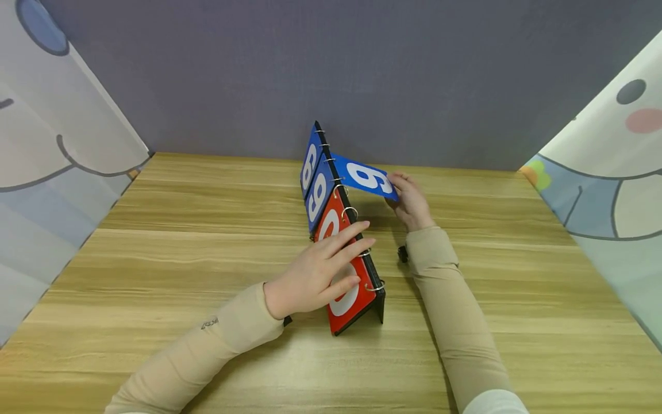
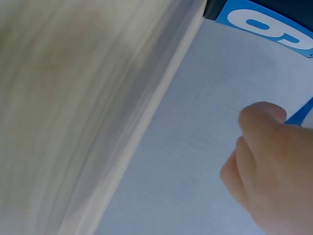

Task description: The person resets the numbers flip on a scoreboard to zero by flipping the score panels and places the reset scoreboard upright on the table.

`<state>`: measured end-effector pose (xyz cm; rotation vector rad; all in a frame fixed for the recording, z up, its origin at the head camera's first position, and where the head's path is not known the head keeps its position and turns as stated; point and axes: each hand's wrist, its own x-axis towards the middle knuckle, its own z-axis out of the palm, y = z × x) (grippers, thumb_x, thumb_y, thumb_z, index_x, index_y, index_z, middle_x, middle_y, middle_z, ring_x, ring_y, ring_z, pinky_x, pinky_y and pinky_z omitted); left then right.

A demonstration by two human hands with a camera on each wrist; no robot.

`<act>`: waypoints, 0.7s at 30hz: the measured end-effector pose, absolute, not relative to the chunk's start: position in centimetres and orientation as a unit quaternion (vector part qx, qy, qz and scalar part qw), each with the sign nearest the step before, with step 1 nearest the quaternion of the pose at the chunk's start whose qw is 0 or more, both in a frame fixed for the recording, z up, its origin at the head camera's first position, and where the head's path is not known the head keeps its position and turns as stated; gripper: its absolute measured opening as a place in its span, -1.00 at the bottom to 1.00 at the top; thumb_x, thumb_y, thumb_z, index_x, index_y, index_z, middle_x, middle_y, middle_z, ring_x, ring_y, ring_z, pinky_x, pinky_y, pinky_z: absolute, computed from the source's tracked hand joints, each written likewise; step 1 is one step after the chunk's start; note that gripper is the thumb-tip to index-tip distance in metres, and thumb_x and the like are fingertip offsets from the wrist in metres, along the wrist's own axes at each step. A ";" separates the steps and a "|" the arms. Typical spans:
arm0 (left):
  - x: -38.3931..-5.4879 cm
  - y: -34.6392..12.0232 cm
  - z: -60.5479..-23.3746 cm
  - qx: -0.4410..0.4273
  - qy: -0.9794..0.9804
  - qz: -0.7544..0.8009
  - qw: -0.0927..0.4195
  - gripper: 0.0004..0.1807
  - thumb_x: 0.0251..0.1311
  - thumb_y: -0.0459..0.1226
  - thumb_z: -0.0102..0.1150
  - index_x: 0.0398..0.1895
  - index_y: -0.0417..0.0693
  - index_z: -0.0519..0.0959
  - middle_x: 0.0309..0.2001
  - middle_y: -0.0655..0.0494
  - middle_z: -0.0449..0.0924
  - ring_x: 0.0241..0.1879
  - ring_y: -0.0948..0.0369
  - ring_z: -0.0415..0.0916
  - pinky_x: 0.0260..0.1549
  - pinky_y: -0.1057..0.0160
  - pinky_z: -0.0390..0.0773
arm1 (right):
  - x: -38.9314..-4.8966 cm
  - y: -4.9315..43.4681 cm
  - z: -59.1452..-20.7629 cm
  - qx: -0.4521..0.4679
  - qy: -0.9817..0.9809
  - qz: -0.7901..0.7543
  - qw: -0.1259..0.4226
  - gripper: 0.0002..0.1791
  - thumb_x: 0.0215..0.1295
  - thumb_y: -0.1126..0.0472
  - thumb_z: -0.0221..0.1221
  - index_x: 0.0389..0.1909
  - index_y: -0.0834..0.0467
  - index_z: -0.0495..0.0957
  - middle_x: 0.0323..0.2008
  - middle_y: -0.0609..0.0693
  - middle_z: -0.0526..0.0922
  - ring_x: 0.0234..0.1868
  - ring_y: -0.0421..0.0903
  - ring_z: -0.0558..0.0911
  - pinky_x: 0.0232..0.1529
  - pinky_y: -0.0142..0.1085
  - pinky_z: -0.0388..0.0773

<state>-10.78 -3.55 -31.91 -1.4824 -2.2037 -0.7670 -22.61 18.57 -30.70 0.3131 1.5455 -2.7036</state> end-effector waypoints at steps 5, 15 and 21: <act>-10.7 -3.6 -32.1 -0.520 -0.787 -0.275 0.185 -0.34 0.44 0.11 -0.48 0.34 -0.14 0.25 0.42 -0.11 0.10 0.35 0.09 0.20 0.17 0.08 0.38 | -22.9 18.4 -30.7 0.108 0.448 -0.887 -0.030 -0.83 0.34 0.42 0.00 -0.22 0.13 0.23 -0.35 -0.02 0.43 -0.58 -0.28 0.55 -0.51 -0.54 0.49; -10.7 -3.8 -32.1 -0.519 -0.788 -0.277 0.181 -0.35 0.44 0.10 -0.47 0.35 -0.13 0.24 0.42 -0.10 0.10 0.32 0.05 0.25 0.17 0.06 0.38 | -22.3 18.4 -29.5 0.061 0.410 -0.905 -0.096 -0.66 0.34 0.44 -0.05 0.06 0.14 0.17 -0.14 0.03 0.33 -0.43 -0.26 0.52 -0.30 -0.49 0.51; -10.7 -3.6 -32.1 -0.523 -0.785 -0.277 0.182 -0.36 0.44 0.10 -0.46 0.35 -0.13 0.24 0.41 -0.11 0.11 0.32 0.06 0.25 0.16 0.06 0.39 | -20.9 17.8 -28.2 -0.057 0.422 -0.894 -0.143 -0.39 0.37 0.42 -0.04 0.39 0.19 0.02 -0.19 0.01 0.52 -0.37 -0.23 0.58 -0.13 -0.40 0.49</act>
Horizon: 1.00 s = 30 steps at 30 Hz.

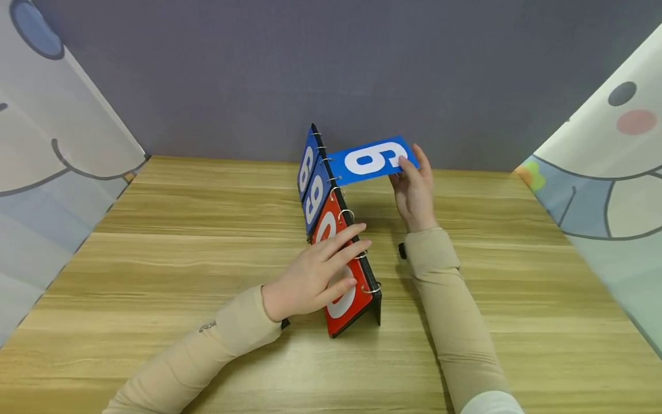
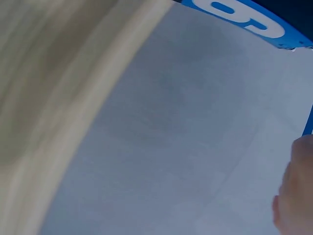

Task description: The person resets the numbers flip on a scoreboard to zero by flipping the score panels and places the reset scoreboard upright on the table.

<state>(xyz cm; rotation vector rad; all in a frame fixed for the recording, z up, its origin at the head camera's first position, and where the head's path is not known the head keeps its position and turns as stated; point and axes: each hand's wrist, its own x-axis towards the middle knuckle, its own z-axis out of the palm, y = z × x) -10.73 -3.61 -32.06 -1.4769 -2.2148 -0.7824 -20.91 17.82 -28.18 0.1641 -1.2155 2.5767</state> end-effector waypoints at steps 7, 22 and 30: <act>-10.7 -3.4 -32.2 -0.520 -0.787 -0.275 0.184 -0.34 0.44 0.11 -0.49 0.33 -0.14 0.26 0.41 -0.12 0.13 0.31 0.07 0.26 0.15 0.08 0.40 | -20.4 16.3 -27.4 0.172 -0.505 0.835 0.137 -0.60 0.32 0.48 0.00 0.12 0.12 0.29 -0.10 -0.03 0.54 -0.11 -0.18 0.59 -0.02 -0.35 0.54; -10.7 -3.5 -32.3 -0.524 -0.781 -0.276 0.197 -0.37 0.45 0.09 -0.48 0.32 -0.15 0.27 0.39 -0.14 0.15 0.29 0.05 0.30 0.13 0.09 0.42 | -20.8 14.2 -27.4 0.221 -0.742 0.632 0.035 -0.45 0.28 0.32 0.16 0.29 0.22 0.30 0.21 0.15 0.45 0.11 -0.01 0.53 0.12 -0.17 0.47; -10.9 -3.5 -32.4 -0.527 -0.777 -0.273 0.211 -0.38 0.46 0.07 -0.48 0.32 -0.15 0.27 0.39 -0.15 0.15 0.28 0.05 0.32 0.12 0.09 0.42 | -21.0 13.1 -26.9 0.309 -0.796 0.514 0.084 -0.66 0.29 0.32 0.16 0.08 0.30 0.55 0.17 0.16 0.51 0.19 0.01 0.47 0.17 -0.20 0.41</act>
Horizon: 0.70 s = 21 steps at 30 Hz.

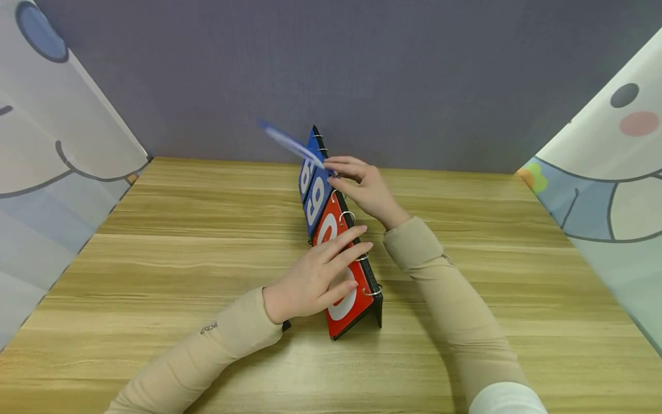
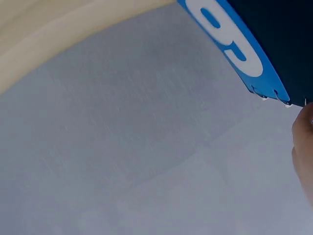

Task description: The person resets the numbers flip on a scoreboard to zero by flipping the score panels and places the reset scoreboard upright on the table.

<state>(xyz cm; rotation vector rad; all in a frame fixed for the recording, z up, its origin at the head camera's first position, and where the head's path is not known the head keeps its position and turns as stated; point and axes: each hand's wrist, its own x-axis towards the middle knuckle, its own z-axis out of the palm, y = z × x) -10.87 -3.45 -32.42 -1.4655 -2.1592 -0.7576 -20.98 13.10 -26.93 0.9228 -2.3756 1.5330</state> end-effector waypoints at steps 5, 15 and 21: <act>-10.9 -3.6 -32.4 -0.526 -0.778 -0.270 0.210 -0.37 0.46 0.08 -0.49 0.32 -0.16 0.27 0.38 -0.16 0.16 0.28 0.04 0.31 0.12 0.08 0.43 | -21.2 12.8 -26.6 0.354 -0.829 0.414 0.130 -0.76 0.32 0.27 0.15 -0.06 0.24 0.65 0.05 0.10 0.62 0.12 -0.04 0.48 0.15 -0.21 0.39; -10.8 -3.6 -32.4 -0.522 -0.782 -0.270 0.208 -0.37 0.46 0.08 -0.49 0.32 -0.15 0.26 0.39 -0.15 0.15 0.28 0.05 0.31 0.11 0.08 0.43 | -21.9 13.0 -26.1 0.404 -0.827 0.376 0.110 -0.77 0.31 0.30 0.14 -0.07 0.23 0.66 0.03 0.13 0.62 0.15 0.00 0.42 0.23 -0.15 0.29; -11.0 -3.3 -32.3 -0.527 -0.777 -0.270 0.214 -0.37 0.46 0.07 -0.48 0.32 -0.15 0.27 0.38 -0.15 0.16 0.28 0.06 0.31 0.10 0.10 0.44 | -21.8 13.4 -26.2 0.397 -0.828 0.390 0.077 -0.77 0.39 0.25 0.06 -0.15 0.21 0.68 -0.03 0.08 0.62 0.23 -0.02 0.32 0.31 -0.12 0.15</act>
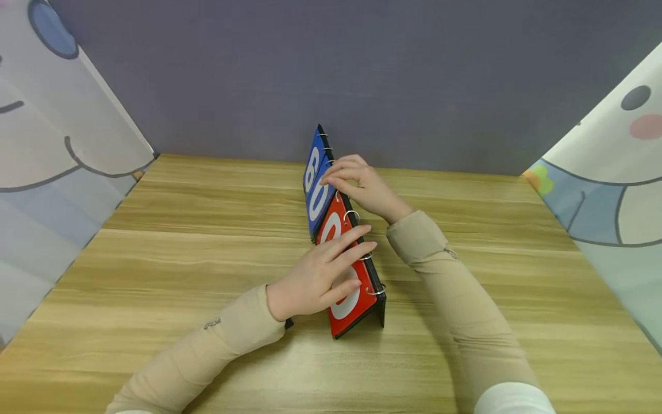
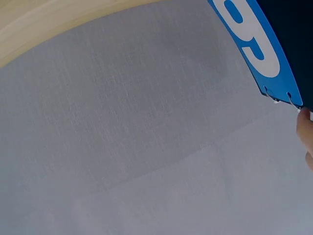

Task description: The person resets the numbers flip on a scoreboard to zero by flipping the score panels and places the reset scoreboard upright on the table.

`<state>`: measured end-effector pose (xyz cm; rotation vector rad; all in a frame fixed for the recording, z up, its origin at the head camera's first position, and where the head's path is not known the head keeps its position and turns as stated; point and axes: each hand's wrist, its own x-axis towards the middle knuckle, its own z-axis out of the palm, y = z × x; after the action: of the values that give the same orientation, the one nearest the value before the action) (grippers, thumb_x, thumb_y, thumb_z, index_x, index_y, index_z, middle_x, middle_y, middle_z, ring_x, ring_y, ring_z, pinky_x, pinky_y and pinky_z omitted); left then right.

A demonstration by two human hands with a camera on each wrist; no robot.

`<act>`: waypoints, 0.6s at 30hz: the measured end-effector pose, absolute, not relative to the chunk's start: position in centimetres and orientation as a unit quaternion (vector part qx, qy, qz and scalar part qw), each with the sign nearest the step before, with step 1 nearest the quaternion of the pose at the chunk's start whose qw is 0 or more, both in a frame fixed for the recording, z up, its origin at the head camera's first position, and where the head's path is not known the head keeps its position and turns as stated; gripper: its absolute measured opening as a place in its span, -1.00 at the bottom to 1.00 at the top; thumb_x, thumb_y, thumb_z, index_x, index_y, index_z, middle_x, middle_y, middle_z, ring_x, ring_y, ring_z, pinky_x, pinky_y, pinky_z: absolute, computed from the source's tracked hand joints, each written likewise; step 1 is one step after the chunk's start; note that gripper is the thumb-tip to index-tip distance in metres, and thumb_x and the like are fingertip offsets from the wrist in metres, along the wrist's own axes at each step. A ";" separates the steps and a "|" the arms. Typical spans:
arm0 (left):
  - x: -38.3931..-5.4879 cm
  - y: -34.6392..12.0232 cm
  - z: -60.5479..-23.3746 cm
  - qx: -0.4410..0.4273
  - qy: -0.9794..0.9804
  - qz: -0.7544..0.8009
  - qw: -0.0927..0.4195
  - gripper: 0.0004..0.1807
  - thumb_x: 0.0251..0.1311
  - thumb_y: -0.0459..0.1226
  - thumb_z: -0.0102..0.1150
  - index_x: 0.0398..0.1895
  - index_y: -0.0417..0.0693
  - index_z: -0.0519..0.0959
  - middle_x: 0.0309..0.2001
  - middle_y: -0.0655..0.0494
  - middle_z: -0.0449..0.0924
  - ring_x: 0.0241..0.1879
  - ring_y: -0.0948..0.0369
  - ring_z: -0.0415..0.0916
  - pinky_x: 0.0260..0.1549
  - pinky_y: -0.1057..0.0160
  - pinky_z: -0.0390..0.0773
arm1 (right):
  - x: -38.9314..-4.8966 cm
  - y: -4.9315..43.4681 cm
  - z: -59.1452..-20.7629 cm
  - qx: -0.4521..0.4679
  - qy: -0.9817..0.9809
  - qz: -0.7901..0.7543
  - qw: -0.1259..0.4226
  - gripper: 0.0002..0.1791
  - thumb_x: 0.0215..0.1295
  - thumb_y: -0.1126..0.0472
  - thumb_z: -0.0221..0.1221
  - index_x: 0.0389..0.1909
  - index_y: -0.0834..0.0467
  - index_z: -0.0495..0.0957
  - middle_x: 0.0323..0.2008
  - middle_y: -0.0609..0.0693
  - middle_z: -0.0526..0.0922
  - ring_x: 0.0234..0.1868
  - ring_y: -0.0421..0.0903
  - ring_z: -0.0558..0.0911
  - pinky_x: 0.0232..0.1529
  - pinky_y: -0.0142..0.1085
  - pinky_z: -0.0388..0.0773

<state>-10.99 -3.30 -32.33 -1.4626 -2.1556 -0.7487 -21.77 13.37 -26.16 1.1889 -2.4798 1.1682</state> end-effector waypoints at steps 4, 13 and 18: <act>-11.0 -3.2 -32.4 -0.529 -0.773 -0.271 0.222 -0.38 0.46 0.06 -0.48 0.31 -0.18 0.28 0.38 -0.17 0.17 0.28 0.07 0.31 0.10 0.11 0.44 | -21.8 13.5 -26.4 0.389 -0.827 0.402 0.062 -0.72 0.44 0.21 -0.01 -0.15 0.20 0.67 -0.02 0.05 0.60 0.26 -0.05 0.27 0.32 -0.13 0.11; -11.0 -3.2 -32.2 -0.530 -0.773 -0.269 0.221 -0.37 0.46 0.06 -0.48 0.31 -0.18 0.28 0.37 -0.18 0.18 0.29 0.06 0.30 0.10 0.11 0.43 | -22.4 13.7 -26.6 0.380 -0.799 0.465 0.025 -0.75 0.42 0.28 0.01 -0.12 0.24 0.64 -0.03 0.07 0.60 0.22 -0.06 0.34 0.30 -0.18 0.19; -10.9 -3.1 -32.1 -0.529 -0.778 -0.272 0.204 -0.36 0.45 0.08 -0.48 0.32 -0.16 0.26 0.39 -0.15 0.15 0.31 0.07 0.27 0.15 0.11 0.40 | -24.1 14.8 -25.7 0.274 -0.729 0.622 -0.083 -0.78 0.42 0.23 0.02 -0.15 0.19 0.62 -0.18 -0.08 0.64 0.03 -0.09 0.53 0.26 -0.14 0.32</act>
<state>-10.92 -3.11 -32.14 -1.4752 -2.1686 -0.7586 -24.05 14.81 -25.67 0.9084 -2.4185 2.0645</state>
